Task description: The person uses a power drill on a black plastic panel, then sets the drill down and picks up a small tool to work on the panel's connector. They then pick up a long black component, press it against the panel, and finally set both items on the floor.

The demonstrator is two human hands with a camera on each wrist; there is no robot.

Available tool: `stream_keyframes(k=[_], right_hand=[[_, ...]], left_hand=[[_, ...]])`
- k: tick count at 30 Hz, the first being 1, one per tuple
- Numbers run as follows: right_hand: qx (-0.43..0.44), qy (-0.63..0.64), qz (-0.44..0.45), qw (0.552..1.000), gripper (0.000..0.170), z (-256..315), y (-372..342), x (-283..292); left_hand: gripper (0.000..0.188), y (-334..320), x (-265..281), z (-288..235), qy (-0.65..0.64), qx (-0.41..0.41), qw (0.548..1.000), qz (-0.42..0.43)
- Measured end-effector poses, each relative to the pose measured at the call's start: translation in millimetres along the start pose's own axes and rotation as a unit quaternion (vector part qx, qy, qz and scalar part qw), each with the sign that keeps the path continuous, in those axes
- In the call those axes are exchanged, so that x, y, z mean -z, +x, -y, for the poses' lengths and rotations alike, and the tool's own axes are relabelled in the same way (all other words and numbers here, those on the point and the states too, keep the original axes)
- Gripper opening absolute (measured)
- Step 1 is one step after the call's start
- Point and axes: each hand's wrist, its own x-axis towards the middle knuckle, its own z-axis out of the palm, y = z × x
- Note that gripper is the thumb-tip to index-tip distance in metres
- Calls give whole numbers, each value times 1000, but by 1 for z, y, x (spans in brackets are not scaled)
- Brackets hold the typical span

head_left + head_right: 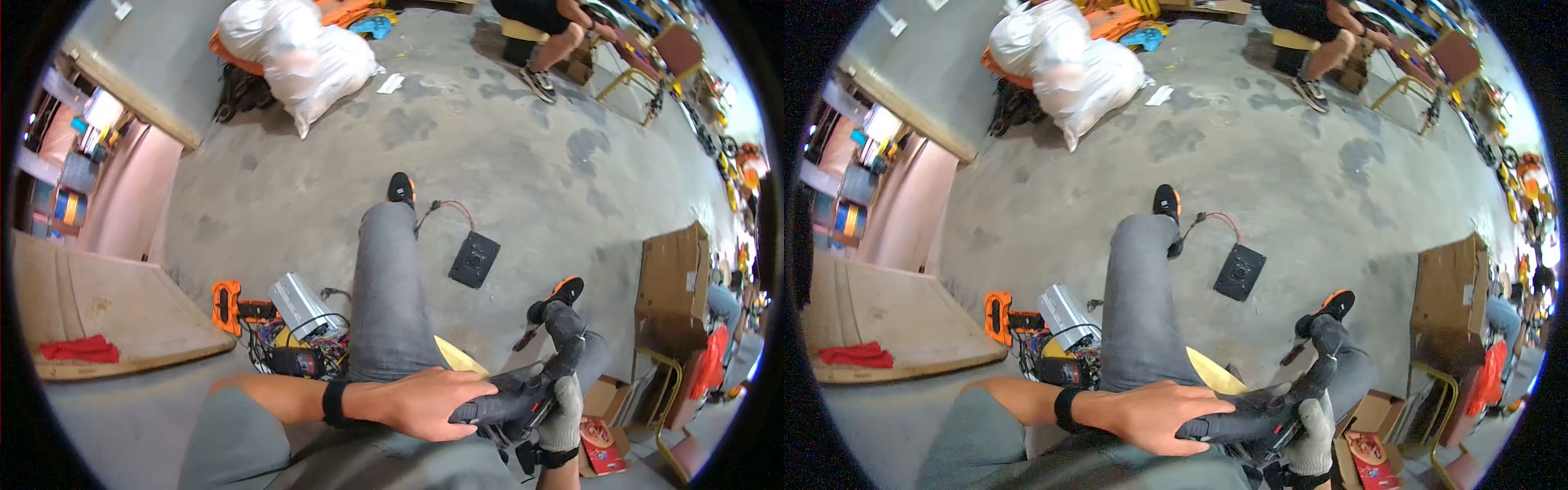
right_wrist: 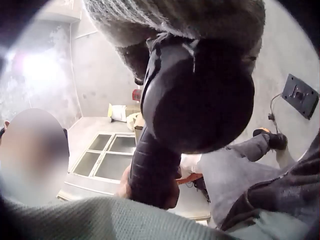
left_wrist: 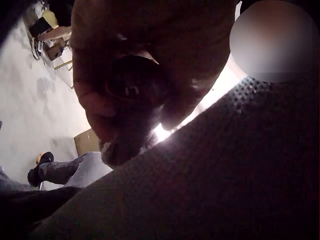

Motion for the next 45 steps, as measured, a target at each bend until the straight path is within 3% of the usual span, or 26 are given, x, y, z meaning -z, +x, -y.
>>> stream_keyframes(k=[4,6,9,10,11,16,24,27,32,37,45], right_hand=[[10,8,-33,999,64,1,1,8],[-18,35,-6,999,57,4,5,9],[-2,44,-16,999,61,5,7,5],[-33,69,-20,997,58,6,7,4],[-63,96,-23,993,56,6,6,4],[-87,179,-23,980,43,8,4,2],[-97,96,0,991,40,11,8,0],[-52,66,-5,996,37,7,12,-4],[-72,71,5,995,38,9,12,-17],[-28,-58,-10,998,41,7,18,-20],[-82,-28,-3,996,40,2,15,-25]], left_hand=[[62,3,10,-11,-29,-8,998,50],[62,5,11,-16,-28,32,998,50],[57,8,12,-23,6,28,998,47],[55,9,10,-25,34,39,998,36],[50,10,5,-16,57,-28,998,-20],[44,25,12,-27,89,-146,984,-56],[22,31,15,-47,115,-250,958,-75],[29,21,10,-39,62,-184,977,-88],[26,19,15,-37,34,-240,961,-130],[25,12,19,-28,20,-251,957,-140],[25,5,20,-33,87,-283,948,-117]])
